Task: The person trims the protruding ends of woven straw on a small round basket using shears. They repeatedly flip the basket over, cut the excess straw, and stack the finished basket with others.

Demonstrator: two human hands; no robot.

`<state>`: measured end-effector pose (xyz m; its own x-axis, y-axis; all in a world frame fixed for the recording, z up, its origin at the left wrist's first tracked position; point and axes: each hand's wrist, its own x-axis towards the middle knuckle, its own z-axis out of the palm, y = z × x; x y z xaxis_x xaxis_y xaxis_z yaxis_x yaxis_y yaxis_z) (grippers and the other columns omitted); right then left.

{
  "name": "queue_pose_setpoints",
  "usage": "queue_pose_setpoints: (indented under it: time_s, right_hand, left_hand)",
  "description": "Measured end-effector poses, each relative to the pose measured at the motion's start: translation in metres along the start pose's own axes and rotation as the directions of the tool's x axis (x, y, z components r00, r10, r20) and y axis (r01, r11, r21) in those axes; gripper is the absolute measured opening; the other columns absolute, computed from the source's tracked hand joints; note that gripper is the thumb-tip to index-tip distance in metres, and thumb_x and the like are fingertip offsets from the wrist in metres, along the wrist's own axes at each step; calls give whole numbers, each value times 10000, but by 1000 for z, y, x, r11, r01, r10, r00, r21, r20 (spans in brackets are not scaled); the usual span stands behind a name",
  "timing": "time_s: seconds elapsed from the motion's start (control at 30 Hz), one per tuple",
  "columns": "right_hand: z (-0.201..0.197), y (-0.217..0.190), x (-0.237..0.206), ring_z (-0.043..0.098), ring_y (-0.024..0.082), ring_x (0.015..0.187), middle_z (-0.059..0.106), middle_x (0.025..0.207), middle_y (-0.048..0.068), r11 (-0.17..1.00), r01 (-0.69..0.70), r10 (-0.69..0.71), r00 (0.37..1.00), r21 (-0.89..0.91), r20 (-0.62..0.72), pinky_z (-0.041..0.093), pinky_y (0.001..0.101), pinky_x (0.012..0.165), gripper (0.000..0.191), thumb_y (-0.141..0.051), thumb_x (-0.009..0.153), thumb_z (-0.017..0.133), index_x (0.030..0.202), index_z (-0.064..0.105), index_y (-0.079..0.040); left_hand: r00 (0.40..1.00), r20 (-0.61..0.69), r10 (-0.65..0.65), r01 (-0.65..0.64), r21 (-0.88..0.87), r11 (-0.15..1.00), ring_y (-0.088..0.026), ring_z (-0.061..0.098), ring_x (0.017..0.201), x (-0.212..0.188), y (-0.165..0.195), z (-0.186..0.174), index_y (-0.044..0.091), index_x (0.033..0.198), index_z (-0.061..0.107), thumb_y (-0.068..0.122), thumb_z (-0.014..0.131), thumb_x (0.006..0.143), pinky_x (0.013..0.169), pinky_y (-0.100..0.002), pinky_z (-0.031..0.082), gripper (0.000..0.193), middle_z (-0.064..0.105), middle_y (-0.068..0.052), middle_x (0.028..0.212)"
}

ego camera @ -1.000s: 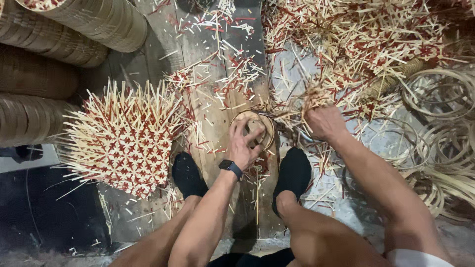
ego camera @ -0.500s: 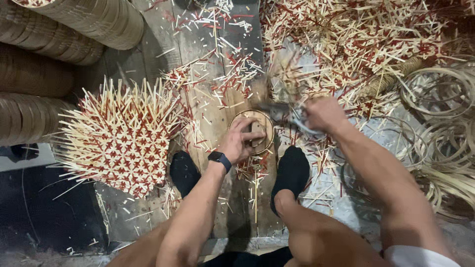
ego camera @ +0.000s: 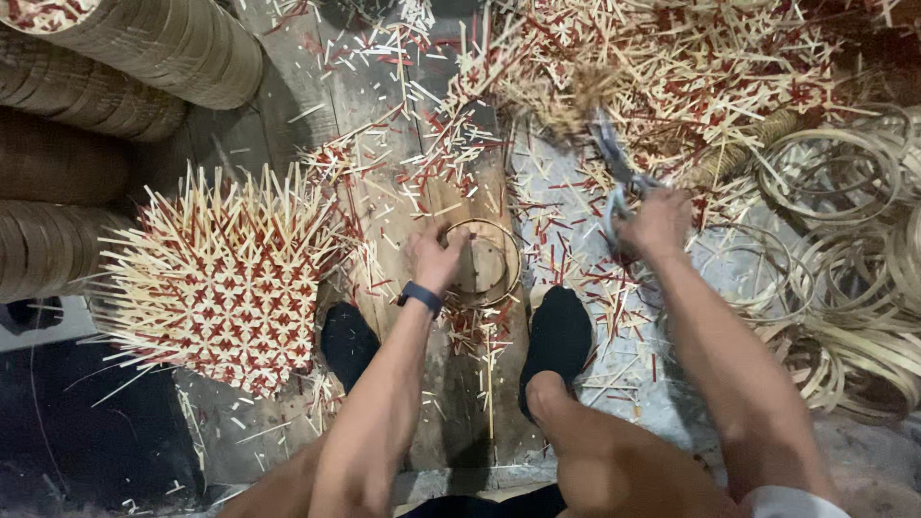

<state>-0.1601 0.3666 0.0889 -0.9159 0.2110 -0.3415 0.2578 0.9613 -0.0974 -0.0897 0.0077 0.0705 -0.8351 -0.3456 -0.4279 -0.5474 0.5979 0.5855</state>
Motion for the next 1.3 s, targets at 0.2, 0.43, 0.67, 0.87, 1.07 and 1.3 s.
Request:
queue_pose_setpoints:
  time_s: [0.2,0.43,0.67,0.87,1.07,1.3]
  right_hand:
    - [26,-73,-51,636,214,1058,658,1230,158,813,-7,-261,889,583,375,510,390,935,508,-307,860,788,1277,637,-59]
    - [72,-92,-39,636,106,526,709,685,38,610,-180,-284,860,771,425,511,296,477,228,-218,875,807,865,744,1]
    - [62,-95,-52,630,131,601,728,773,80,607,-216,-237,870,765,433,519,293,523,190,-217,892,796,935,738,-40]
    - [63,-75,-90,720,147,765,738,876,70,349,-484,-282,762,802,583,645,314,669,176,-144,862,781,966,720,-14]
    - [87,-70,-88,695,163,736,720,849,76,342,-494,-202,792,799,576,628,330,647,195,-151,870,795,943,736,19]
    - [72,-81,-98,681,145,694,717,852,74,276,-481,-155,832,832,533,603,319,623,199,-171,898,789,954,733,11]
  left_hand:
    - [989,146,-20,69,-338,939,-195,758,803,18,-6,38,98,1062,807,348,798,797,752,-342,584,364,807,-87,910]
    - [994,-62,-92,58,-417,907,-254,743,813,21,-17,78,80,967,799,301,844,750,778,-365,582,312,781,-132,882]
    - [951,-227,210,-260,-221,940,-388,663,1069,21,-27,71,109,1095,841,310,835,879,940,-478,510,295,729,-242,1079]
    - [900,229,-371,434,-559,707,-253,692,702,-15,-58,26,1,1179,757,193,762,887,626,-390,560,349,771,-158,896]
    - [911,255,-325,412,-500,762,-187,692,655,-20,-54,11,-37,1055,805,121,854,763,587,-325,544,336,788,-108,826]
    - [950,76,-302,310,-340,888,-150,690,687,-13,-58,17,-21,969,806,268,859,798,674,-313,534,340,751,-89,811]
